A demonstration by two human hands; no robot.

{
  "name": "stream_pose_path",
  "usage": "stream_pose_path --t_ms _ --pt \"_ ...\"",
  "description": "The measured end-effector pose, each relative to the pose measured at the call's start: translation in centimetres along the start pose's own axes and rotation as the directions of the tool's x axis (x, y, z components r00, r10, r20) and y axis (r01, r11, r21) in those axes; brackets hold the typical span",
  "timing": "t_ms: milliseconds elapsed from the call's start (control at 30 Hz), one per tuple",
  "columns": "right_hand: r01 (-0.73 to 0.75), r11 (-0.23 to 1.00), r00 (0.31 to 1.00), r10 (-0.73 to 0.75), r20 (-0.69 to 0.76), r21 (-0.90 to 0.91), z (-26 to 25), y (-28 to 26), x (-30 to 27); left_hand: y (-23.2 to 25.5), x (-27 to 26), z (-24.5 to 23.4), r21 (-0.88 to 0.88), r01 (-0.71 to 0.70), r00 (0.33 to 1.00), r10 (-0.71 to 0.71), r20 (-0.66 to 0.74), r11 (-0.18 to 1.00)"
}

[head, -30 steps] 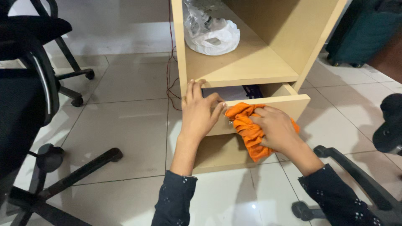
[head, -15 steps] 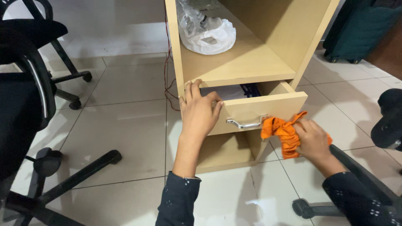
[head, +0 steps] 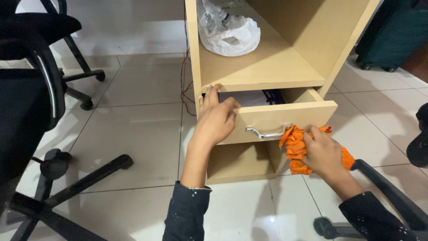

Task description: The person wipes the surfaces of a wooden desk organizer and the inside of its drawer using an orange cloth.

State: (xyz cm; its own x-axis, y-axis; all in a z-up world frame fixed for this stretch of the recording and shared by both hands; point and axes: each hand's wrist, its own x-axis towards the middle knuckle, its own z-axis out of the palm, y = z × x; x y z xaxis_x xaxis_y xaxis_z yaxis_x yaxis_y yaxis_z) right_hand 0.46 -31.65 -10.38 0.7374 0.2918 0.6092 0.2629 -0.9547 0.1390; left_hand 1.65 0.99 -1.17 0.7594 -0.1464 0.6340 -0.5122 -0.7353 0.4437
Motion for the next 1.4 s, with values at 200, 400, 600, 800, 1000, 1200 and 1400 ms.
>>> stream_pose_path --t_ms 200,400,600,800,1000,1200,1400 --pt "0.033 0.997 0.986 -0.044 0.163 0.071 0.7 -6.7 0.8 0.1 0.0 0.3 0.064 -0.001 1.000 0.000 0.010 0.998" --pt "0.193 0.963 0.981 -0.196 0.002 0.186 0.5 -16.6 3.1 -0.4 -0.4 0.2 0.046 -0.066 0.997 0.067 -0.032 0.997" --pt "0.240 0.916 0.956 -0.281 0.088 0.320 2.7 -24.1 5.7 -0.2 -0.8 -1.0 -0.172 -0.004 0.999 0.011 0.042 0.985" --pt "0.296 0.889 0.948 -0.317 0.003 0.349 -0.5 -23.1 7.0 -1.1 -0.1 -2.2 -0.360 -0.016 0.997 0.042 0.065 0.933" --pt "0.161 0.933 0.972 -0.094 -0.213 0.323 -7.7 -16.2 9.5 -1.1 0.3 -4.6 -0.474 -0.015 0.997 -0.025 -0.079 0.880" --pt "-0.123 0.979 0.987 0.137 -0.082 0.160 -8.3 -6.8 10.0 1.6 -0.2 -3.5 -0.398 -0.056 0.998 0.039 -0.049 0.916" --pt "-0.274 0.959 0.960 0.269 -0.076 -0.066 -9.0 2.4 8.5 -0.4 0.2 -2.8 -0.425 -0.024 1.000 0.017 -0.020 0.905"
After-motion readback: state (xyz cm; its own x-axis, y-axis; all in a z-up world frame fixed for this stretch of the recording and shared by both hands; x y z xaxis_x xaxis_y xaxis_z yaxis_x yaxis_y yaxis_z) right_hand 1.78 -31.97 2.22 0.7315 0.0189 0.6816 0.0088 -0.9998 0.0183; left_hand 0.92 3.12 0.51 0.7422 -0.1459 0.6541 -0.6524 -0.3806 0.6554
